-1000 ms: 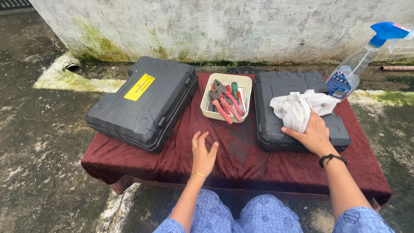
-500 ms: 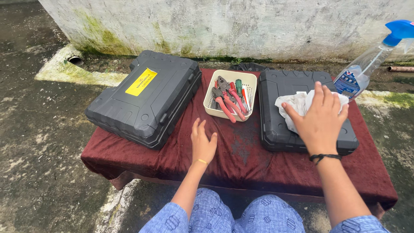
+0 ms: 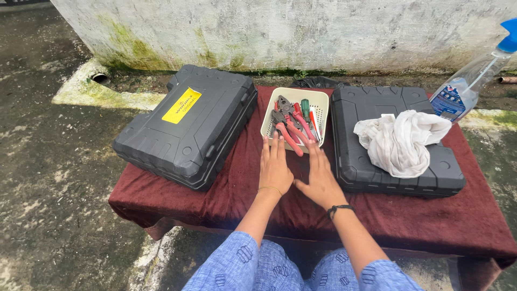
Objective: The person wipes down two black tool cases and a plastic tray containing wire strippers and pliers using a white cloth and a cleaning spray, then spreads out and folds a large maroon fabric on a wooden board.
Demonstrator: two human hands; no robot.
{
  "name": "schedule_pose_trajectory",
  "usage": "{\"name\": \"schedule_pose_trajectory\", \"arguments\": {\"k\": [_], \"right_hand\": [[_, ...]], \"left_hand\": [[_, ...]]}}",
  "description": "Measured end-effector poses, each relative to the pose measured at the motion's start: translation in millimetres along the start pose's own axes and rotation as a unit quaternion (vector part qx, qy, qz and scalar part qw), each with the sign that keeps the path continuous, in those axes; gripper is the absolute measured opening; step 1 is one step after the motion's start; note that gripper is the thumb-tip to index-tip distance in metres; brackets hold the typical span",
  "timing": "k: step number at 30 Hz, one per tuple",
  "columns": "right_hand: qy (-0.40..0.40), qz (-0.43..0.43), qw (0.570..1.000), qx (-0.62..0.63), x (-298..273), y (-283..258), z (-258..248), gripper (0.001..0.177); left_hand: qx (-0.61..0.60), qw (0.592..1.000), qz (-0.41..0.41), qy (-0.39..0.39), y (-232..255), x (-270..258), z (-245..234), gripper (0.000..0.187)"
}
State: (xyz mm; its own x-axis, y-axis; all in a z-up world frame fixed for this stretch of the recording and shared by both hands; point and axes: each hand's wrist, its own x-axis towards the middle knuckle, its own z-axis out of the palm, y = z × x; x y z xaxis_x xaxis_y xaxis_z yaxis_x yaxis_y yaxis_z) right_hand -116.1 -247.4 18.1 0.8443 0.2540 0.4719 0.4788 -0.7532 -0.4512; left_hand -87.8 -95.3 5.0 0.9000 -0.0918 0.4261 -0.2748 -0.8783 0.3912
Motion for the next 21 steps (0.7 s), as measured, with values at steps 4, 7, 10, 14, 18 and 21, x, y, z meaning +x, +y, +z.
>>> {"name": "schedule_pose_trajectory", "arguments": {"k": [4, 7, 10, 14, 18, 21], "right_hand": [[-0.031, 0.111, 0.993, 0.011, 2, 1, 9, 0.103], [-0.054, 0.125, 0.990, -0.026, 12, 1, 5, 0.091], [-0.068, 0.118, 0.990, -0.032, 19, 0, -2, 0.083], [-0.081, 0.104, 0.991, 0.004, 18, 5, -15, 0.076], [-0.089, 0.091, 0.992, 0.003, 9, 1, -27, 0.075], [-0.085, 0.104, 0.991, -0.011, 1, -6, -33, 0.077]], "left_hand": [[0.071, 0.997, 0.017, -0.030, -6, 0, -8, 0.077], [0.143, 0.987, 0.066, 0.018, -14, 8, -4, 0.059], [0.170, 0.981, 0.086, 0.047, -19, 16, 2, 0.045], [0.117, 0.989, 0.089, 0.030, -28, 13, 5, 0.037], [0.052, 0.994, 0.085, 0.043, -25, -1, -3, 0.041], [0.012, 0.998, 0.053, 0.029, -14, -14, -14, 0.043]]}}
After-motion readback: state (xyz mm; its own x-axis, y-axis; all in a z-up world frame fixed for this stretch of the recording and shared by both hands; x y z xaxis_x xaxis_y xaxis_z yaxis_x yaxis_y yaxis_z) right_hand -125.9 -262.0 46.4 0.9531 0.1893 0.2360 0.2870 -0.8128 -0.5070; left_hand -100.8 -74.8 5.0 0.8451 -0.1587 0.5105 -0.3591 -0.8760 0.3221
